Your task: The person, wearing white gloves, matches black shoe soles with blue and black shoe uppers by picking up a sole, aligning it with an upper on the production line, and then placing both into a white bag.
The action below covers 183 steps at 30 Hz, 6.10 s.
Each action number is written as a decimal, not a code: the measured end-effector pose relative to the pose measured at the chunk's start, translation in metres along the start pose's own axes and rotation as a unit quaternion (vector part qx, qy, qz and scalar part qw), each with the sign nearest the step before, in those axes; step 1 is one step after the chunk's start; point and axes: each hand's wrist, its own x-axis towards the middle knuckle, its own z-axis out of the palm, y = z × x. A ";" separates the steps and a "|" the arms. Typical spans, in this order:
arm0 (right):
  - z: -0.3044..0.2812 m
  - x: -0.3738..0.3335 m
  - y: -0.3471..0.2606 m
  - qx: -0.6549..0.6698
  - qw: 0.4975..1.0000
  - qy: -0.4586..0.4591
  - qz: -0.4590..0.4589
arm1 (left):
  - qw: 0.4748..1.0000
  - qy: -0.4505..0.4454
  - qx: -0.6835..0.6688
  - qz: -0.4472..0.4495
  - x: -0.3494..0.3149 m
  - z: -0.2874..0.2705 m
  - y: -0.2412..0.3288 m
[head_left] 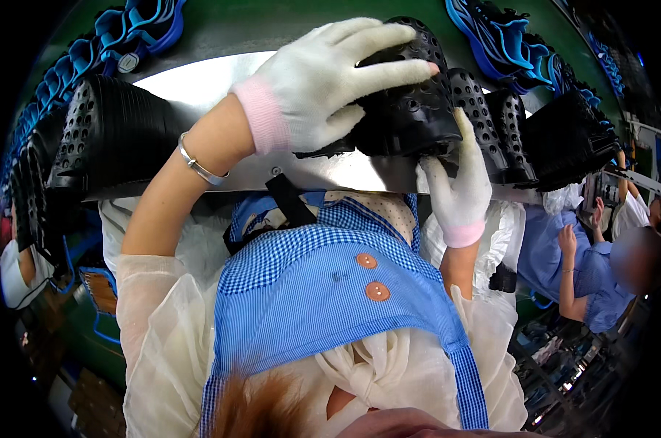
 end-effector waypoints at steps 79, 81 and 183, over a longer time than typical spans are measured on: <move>0.098 -0.006 -0.150 0.007 0.848 -0.477 -0.232 | -0.121 0.630 -0.014 -0.767 -0.653 0.088 0.321; 0.101 -0.003 -0.151 0.012 0.844 -0.483 -0.233 | -0.163 0.617 -0.035 -0.769 -0.655 0.079 0.322; 0.160 0.012 -0.076 0.545 0.751 -0.369 0.051 | 0.946 -0.192 0.048 -0.257 -0.130 -0.103 0.063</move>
